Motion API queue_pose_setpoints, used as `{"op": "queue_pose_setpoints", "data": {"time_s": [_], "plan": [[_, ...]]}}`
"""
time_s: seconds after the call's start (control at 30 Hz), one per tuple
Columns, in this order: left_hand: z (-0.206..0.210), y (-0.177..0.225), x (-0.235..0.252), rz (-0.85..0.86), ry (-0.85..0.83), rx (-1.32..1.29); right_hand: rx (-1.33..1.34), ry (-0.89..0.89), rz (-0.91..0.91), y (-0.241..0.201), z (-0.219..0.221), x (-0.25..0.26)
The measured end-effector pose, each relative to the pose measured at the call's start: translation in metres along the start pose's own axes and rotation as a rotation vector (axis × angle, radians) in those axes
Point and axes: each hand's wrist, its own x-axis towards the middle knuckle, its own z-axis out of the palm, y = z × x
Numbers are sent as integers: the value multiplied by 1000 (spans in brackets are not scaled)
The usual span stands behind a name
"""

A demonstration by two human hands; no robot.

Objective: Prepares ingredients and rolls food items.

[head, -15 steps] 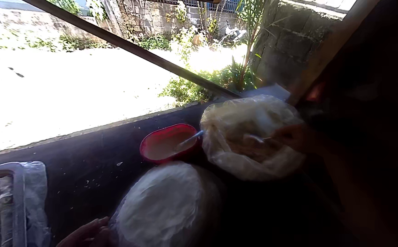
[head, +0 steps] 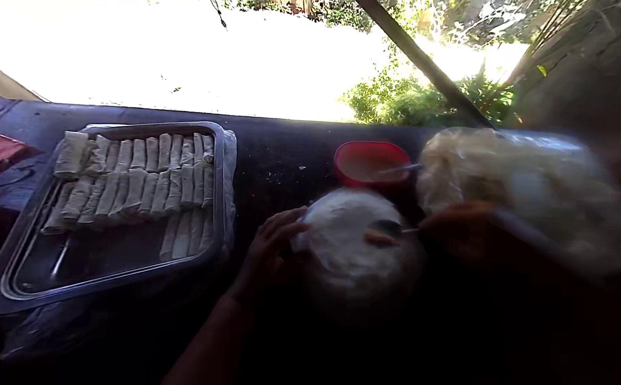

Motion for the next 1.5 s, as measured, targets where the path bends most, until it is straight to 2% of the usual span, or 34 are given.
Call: {"op": "queue_pose_setpoints", "data": {"time_s": [0.13, 0.27, 0.53, 0.67, 0.83, 1.03, 1.23, 1.5], "plan": [[14, 2, 2, 27, -68, -39, -293, 56, -125, -33, 42, 11], [15, 0, 1, 29, -82, -42, -457, 203, -129, -46, 51, 2], [16, 0, 0, 2, -83, -42, -416, 250, -73, -57, 59, -16], [15, 0, 1, 15, -79, -43, -427, 295, -22, -56, 45, -22], [16, -1, 1, 6, -89, -44, -434, 249, -75, -59, 55, -24], [15, -1, 0, 2, -84, -45, -466, 282, -17, -60, 43, -29], [15, 0, 1, 9, -91, -50, -446, 232, -96, -70, 66, -18], [15, -2, 1, 18, -81, -59, -392, 307, -20, -59, 40, -26]]}}
